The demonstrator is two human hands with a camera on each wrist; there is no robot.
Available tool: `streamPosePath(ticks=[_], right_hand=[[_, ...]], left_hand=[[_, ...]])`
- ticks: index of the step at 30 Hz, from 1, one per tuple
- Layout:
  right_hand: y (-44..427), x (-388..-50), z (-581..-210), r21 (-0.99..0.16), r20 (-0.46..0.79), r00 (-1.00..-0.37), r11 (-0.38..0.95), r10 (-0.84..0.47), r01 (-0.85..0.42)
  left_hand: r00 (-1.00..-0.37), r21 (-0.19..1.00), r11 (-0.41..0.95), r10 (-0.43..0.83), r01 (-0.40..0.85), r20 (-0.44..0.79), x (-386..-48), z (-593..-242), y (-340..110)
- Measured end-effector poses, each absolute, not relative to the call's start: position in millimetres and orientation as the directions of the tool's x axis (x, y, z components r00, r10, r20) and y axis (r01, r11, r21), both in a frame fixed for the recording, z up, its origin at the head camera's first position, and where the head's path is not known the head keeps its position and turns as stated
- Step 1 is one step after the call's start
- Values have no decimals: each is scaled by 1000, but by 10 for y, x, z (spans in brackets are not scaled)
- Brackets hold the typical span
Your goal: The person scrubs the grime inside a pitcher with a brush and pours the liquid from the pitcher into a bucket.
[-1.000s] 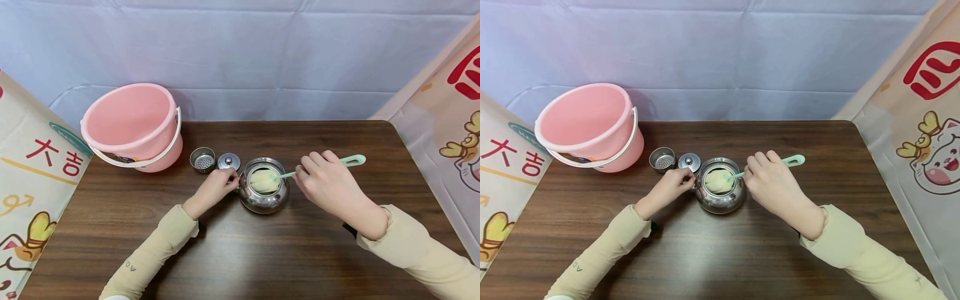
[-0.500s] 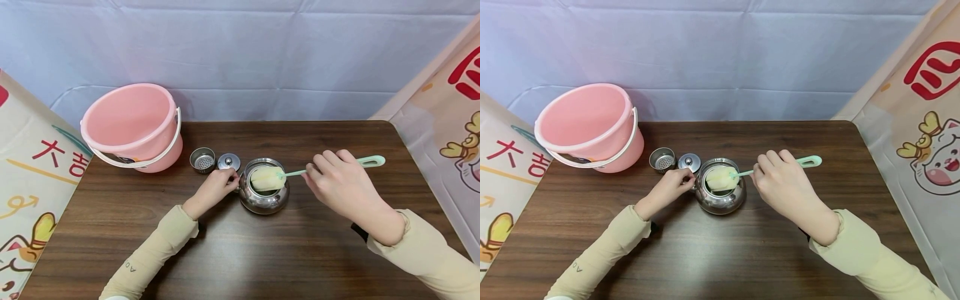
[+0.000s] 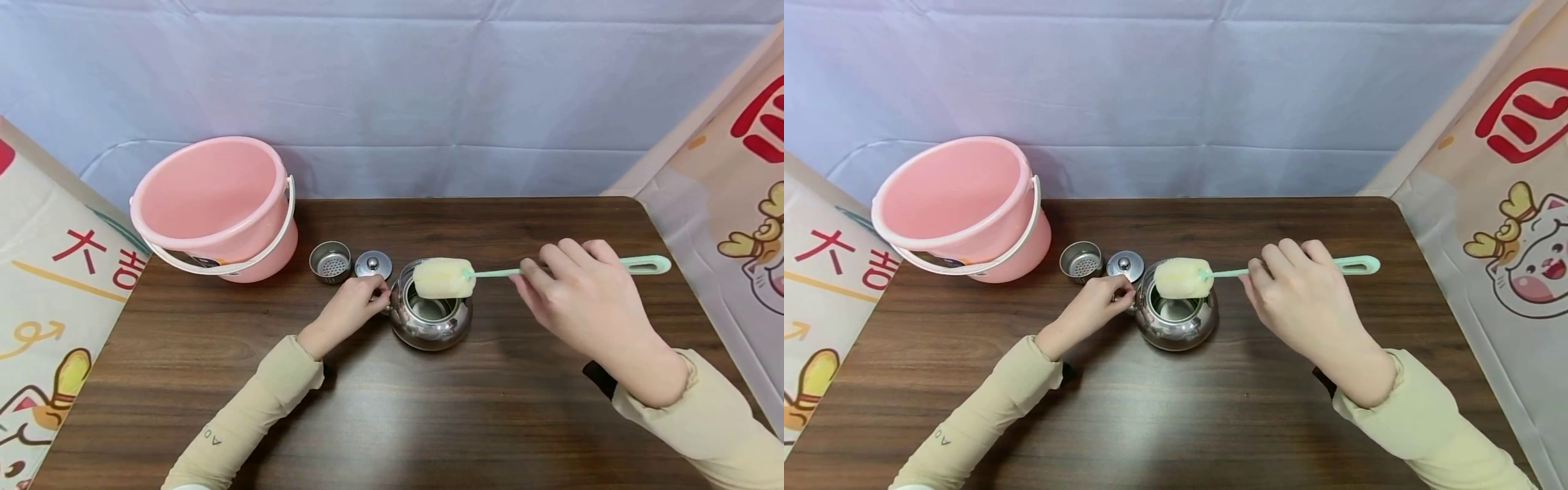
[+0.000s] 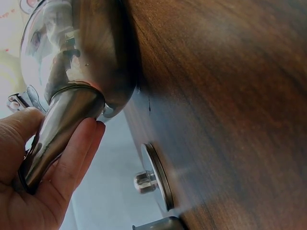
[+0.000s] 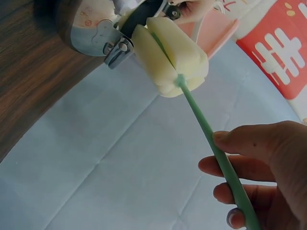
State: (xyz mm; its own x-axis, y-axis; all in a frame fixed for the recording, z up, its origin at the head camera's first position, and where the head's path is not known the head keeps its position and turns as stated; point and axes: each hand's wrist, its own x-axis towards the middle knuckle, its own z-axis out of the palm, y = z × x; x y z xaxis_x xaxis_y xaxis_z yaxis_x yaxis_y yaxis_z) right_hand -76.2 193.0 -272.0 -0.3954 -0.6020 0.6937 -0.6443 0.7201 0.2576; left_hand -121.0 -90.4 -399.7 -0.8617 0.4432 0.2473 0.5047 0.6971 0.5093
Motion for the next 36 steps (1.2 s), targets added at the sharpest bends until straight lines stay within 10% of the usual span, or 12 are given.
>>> streamPosePath(ticks=[36], right_hand=[[2528,-1224,-3156,-161,808,-584,926,-76,-343]], left_hand=[[-862,506,699,442,505,250,-1199,-4000,-902]])
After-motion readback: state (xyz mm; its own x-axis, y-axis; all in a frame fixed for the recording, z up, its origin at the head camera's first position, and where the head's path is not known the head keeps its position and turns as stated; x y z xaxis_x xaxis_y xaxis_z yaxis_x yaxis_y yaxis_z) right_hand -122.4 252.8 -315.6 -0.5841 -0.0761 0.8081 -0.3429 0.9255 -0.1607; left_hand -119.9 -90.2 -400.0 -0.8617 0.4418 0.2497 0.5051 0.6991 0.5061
